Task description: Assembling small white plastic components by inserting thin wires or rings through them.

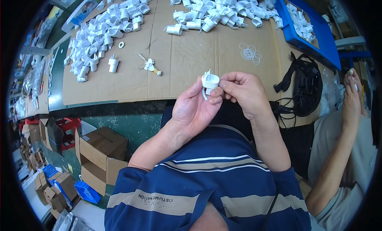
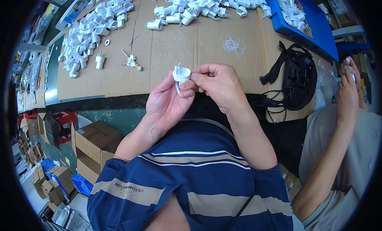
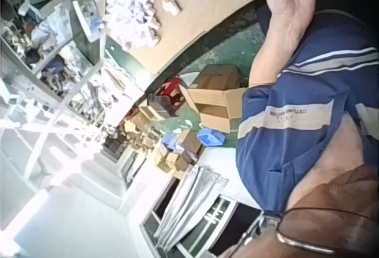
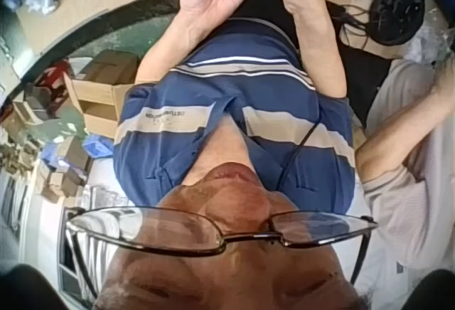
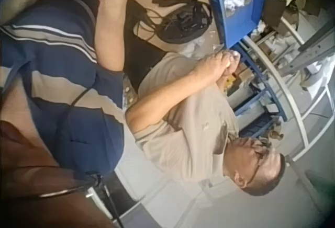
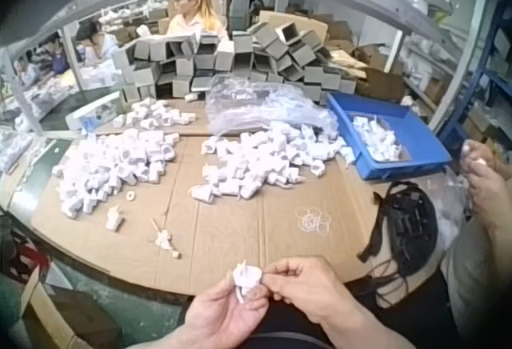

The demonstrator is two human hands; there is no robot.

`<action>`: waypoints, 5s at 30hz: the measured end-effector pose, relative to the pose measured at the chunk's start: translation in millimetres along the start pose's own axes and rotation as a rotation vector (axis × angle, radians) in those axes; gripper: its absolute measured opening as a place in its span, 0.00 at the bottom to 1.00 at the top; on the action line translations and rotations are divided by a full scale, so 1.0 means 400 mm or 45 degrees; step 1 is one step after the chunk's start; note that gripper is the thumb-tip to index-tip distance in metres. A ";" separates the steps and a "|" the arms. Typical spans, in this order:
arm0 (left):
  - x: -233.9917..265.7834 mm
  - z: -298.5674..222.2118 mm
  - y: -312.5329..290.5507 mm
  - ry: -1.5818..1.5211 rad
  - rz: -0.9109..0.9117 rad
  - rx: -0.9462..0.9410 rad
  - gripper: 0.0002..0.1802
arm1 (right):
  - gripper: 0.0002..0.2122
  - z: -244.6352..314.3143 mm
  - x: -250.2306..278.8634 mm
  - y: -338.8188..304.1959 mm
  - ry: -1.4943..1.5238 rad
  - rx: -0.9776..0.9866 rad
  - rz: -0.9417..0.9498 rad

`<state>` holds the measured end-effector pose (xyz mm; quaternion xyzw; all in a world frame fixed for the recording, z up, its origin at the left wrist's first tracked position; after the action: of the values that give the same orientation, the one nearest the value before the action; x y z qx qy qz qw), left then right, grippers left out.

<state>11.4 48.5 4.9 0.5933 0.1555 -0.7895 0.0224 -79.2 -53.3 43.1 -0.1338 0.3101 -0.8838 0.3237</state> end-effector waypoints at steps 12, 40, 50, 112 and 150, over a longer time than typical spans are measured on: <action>0.017 0.007 0.005 0.290 -0.091 -0.081 0.19 | 0.07 -0.031 0.012 0.017 0.086 0.234 0.096; 0.037 0.001 0.004 0.592 -0.248 -0.098 0.18 | 0.07 -0.068 -0.010 0.032 0.311 0.313 0.171; 0.025 -0.039 0.051 1.409 -0.158 -0.548 0.20 | 0.16 0.000 -0.017 0.017 -0.396 0.763 -0.214; 0.033 -0.051 0.106 1.117 0.181 -0.440 0.20 | 0.05 -0.010 0.307 0.104 -0.196 0.513 -0.802; 0.002 -0.087 0.059 2.188 0.348 -0.742 0.23 | 0.02 0.060 -0.057 0.027 -0.667 1.014 -0.346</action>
<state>48.8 35.7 -9.8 0.9604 0.2402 0.0031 0.1409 -46.1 -55.8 53.9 -0.2567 -0.1637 -0.9045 0.2986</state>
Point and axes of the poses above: each hand's wrist, its own y-axis towards the middle knuckle, its own x-axis out of the back of the hand, z = x × y, the point moved 5 cm from there along y, towards the middle knuckle, and after that the axes turned 11 degrees about -x, right-handed, at the moved point
